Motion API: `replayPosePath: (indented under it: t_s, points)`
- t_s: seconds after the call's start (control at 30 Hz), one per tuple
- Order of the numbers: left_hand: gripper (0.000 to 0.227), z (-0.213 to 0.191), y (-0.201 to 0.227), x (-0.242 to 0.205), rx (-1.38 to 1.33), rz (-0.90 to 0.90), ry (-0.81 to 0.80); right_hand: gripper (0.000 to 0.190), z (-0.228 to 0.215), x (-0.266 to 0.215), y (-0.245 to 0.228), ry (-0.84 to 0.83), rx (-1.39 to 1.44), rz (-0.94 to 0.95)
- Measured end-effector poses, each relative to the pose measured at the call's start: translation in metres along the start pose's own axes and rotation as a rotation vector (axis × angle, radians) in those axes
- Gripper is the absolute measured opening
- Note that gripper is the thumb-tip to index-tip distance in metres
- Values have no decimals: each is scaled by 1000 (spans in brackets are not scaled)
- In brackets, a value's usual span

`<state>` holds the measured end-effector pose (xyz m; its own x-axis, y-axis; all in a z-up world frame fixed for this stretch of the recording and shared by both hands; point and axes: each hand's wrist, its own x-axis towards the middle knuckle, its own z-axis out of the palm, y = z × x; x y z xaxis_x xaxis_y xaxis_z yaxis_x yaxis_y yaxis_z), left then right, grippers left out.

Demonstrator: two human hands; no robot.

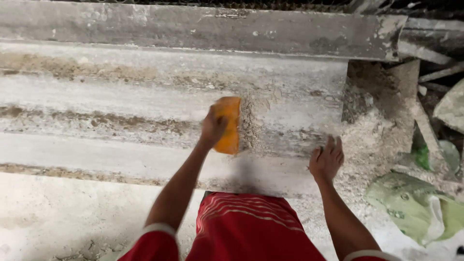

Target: Scraping residue off a workbench and preparing decorative plaster moldings.

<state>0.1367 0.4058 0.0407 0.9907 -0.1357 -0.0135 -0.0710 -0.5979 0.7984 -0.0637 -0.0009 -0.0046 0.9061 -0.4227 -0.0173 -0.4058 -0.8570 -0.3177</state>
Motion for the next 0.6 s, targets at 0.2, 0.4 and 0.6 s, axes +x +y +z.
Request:
replayPosePath:
  t_s: [0.2, 0.4, 0.6]
  points:
    - [45, 8, -35, -7, 19, 93, 1, 64, 1, -3, 6, 22, 122, 10]
    - [36, -39, -53, -10, -21, -18, -20, 65, -1, 0, 2, 39, 71, 21]
    - [33, 23, -16, -7, -38, 48, 71, 66, -9, -1, -4, -45, 125, 57]
